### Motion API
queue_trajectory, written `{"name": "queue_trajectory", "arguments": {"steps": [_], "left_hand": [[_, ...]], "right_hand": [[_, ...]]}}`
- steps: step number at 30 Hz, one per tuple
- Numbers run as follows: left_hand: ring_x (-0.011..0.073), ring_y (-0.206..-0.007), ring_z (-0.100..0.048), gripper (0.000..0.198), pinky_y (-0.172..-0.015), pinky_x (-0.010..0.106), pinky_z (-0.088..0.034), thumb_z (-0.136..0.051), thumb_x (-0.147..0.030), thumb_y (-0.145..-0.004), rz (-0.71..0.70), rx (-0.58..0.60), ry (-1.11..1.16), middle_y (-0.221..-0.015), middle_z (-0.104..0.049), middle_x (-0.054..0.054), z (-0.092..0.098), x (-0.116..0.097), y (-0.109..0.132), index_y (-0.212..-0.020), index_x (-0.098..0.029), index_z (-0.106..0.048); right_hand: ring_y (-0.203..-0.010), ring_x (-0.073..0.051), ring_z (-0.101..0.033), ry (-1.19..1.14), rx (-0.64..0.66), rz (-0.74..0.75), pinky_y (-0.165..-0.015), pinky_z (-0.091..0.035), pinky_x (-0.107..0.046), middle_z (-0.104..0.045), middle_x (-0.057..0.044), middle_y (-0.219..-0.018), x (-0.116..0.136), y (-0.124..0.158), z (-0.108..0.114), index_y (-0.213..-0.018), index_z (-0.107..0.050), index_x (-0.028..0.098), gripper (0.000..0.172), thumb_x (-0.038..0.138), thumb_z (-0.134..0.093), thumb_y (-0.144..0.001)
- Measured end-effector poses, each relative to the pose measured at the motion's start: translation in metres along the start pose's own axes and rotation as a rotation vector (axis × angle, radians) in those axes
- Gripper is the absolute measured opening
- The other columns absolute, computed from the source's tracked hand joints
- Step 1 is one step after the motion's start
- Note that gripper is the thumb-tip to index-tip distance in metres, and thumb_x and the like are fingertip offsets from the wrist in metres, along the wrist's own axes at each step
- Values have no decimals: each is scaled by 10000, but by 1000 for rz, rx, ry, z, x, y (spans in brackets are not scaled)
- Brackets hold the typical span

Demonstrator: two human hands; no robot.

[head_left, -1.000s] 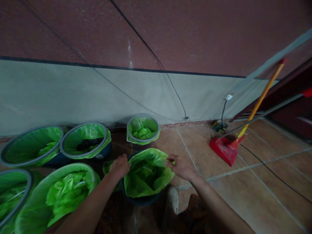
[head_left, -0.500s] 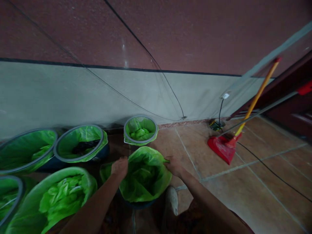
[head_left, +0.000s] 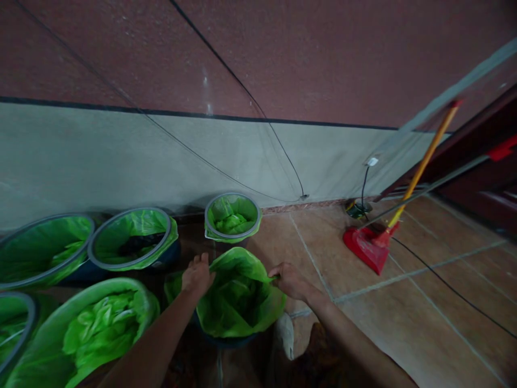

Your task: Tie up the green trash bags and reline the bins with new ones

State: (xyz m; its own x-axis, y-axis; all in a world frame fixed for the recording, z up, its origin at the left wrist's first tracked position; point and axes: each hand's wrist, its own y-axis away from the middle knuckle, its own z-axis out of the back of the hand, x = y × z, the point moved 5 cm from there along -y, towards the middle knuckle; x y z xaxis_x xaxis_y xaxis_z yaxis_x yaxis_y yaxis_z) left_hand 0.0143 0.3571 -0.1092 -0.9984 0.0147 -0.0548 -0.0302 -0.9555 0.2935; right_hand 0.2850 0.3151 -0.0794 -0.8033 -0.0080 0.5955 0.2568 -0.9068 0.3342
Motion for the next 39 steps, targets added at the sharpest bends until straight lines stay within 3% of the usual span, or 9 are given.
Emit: {"name": "queue_trajectory", "arguments": {"steps": [3, 6, 10, 13, 17, 22, 28, 34, 39], "left_hand": [[281, -1289, -501, 749, -1017, 364, -431, -627, -321, -820, -89, -8, 40, -1397, -497, 175, -6, -3, -6, -1489, -187, -318], [236, -1351, -439, 629, -1091, 338, -366, -598, -260, -836, -148, 15, 93, -1449, -464, 135, -11, -5, -12, -1440, -234, -425], [175, -1226, -540, 294, -1058, 270, -389, -475, -196, -886, -146, 17, 148, -1284, -602, 65, -7, -5, -18, -1100, -229, -674], [165, -1082, -615, 248, -992, 258, -430, -419, -150, -894, -143, 16, 140, -1099, -658, 76, -1, -7, -20, -882, -183, -665], [206, -1014, -659, 278, -904, 299, -473, -310, -158, -936, -62, -16, 139, -1047, -659, 148, 8, -11, -18, -1027, -112, -568], [259, -942, -704, 279, -791, 325, -489, -270, -107, -918, 98, 21, 160, -910, -701, 171, 16, -5, -14, -1127, -64, -450], [266, -987, -698, 278, -781, 314, -469, -355, -69, -865, 124, 75, 122, -966, -716, 173, 36, -2, 2, -1120, -103, -461], [244, -961, -695, 266, -740, 289, -457, -381, -61, -846, 35, 143, 71, -956, -719, 155, 60, -13, 25, -1053, -122, -536], [212, -975, -690, 260, -762, 262, -462, -407, -79, -840, 6, 153, 60, -1010, -721, 144, 54, 0, 24, -1032, -138, -572]], "right_hand": [[-849, -170, -660, 29, 106, 60, -807, -480, -244, -751, -20, -871, -1, 8, -3, -837, -779, 212, 316, 68, -577, -641], [-885, -165, -660, 52, 117, 78, -842, -479, -245, -750, -26, -916, 0, 11, -2, -835, -775, 209, 372, 26, -538, -615], [-841, -166, -660, 115, 158, 2, -764, -476, -234, -745, -42, -901, 0, 9, 0, -878, -766, 180, 344, 36, -555, -648], [-895, -202, -662, 208, 145, -86, -763, -468, -256, -737, -93, -962, -1, 9, 5, -945, -754, 148, 255, 152, -627, -724], [-1009, -262, -650, 291, 104, -228, -775, -465, -288, -707, -165, -1094, -7, 15, 12, -1100, -710, 120, 370, 293, -668, -776], [-754, -212, -660, 324, 259, -233, -628, -422, -257, -720, -126, -778, -10, 18, 9, -731, -736, 117, 153, 167, -601, -780], [-705, -140, -587, 12, -57, -43, -655, -408, -223, -687, -37, -737, 12, 11, 27, -704, -694, 155, 189, 100, -525, -769], [-660, -121, -564, -300, -167, 2, -639, -420, -211, -636, 6, -689, 21, 10, 33, -750, -665, 164, 185, 202, -494, -810], [-638, -126, -559, -335, -152, 5, -609, -421, -223, -636, 1, -686, 23, 7, 33, -770, -665, 160, 219, 257, -481, -838]]}}
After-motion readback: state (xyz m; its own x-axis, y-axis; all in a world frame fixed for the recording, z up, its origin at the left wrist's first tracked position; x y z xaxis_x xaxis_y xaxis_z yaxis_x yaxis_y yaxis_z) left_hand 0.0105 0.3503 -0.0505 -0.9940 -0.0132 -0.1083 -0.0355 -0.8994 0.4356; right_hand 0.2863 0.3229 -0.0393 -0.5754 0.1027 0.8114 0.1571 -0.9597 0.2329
